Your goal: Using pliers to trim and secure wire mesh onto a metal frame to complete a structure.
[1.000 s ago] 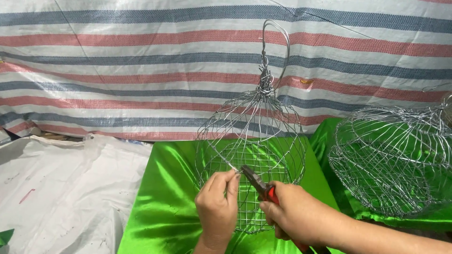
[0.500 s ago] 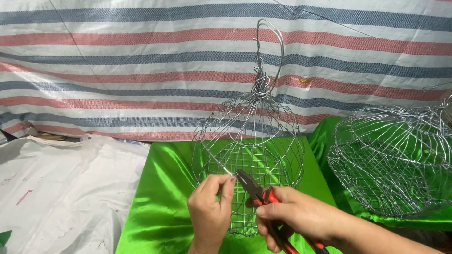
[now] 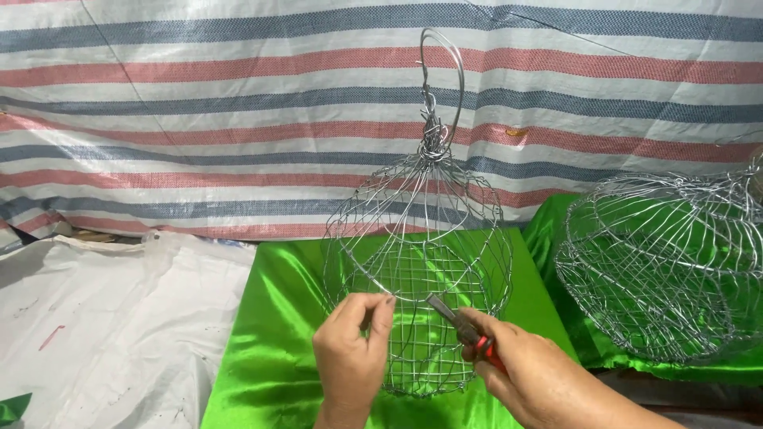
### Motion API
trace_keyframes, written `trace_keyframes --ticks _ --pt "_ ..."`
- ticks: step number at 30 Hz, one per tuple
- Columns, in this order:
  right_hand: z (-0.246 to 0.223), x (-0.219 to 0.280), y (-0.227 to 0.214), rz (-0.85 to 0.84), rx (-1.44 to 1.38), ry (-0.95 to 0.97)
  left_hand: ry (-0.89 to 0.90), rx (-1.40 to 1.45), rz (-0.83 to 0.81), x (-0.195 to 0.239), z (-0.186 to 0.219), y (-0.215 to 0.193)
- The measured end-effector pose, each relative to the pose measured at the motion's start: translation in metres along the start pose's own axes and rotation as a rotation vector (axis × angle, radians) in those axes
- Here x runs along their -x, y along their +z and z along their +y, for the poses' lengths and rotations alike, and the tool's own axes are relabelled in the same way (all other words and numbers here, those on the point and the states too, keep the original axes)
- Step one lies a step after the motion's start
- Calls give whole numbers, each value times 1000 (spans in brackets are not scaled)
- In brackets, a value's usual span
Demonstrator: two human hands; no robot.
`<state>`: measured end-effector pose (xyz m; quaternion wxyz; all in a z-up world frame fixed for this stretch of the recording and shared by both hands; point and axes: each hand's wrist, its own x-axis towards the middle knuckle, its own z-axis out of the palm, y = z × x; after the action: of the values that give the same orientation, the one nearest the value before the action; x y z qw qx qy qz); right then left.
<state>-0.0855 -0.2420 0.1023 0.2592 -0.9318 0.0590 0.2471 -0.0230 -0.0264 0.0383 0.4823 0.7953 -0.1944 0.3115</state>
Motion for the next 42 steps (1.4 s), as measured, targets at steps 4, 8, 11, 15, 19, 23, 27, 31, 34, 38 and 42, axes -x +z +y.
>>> trace_keyframes --ticks 4,8,11,15,19,23,27,31,34,38,42 --pt "11 4 7 -105 -219 -123 70 -83 53 4 -1 0" --pt "14 -2 36 -388 -804 -338 270 -175 143 7 -11 0" --pt "-14 11 38 -365 -872 -167 255 -145 93 6 -9 -4" --pt "-32 -7 52 -184 -701 -192 -50 41 -50 1 -2 -13" --pt "-39 -15 58 -128 -748 -188 -108 39 -91 -14 5 -13" --pt "-41 -15 61 -118 -737 -146 -255 100 -181 -19 12 -19" --pt "-49 -7 46 -127 -697 -72 -211 77 -203 -21 18 -19" --pt "-55 -6 35 -97 -613 -67 -198 98 -249 -26 28 -18" --pt "-61 -4 32 -50 -555 11 -209 92 -249 -25 27 -16" --pt "-63 -7 40 -31 -536 23 -255 70 -267 -23 23 -15" --pt "-63 -11 47 1 -589 -17 -336 47 -299 -28 32 -21"
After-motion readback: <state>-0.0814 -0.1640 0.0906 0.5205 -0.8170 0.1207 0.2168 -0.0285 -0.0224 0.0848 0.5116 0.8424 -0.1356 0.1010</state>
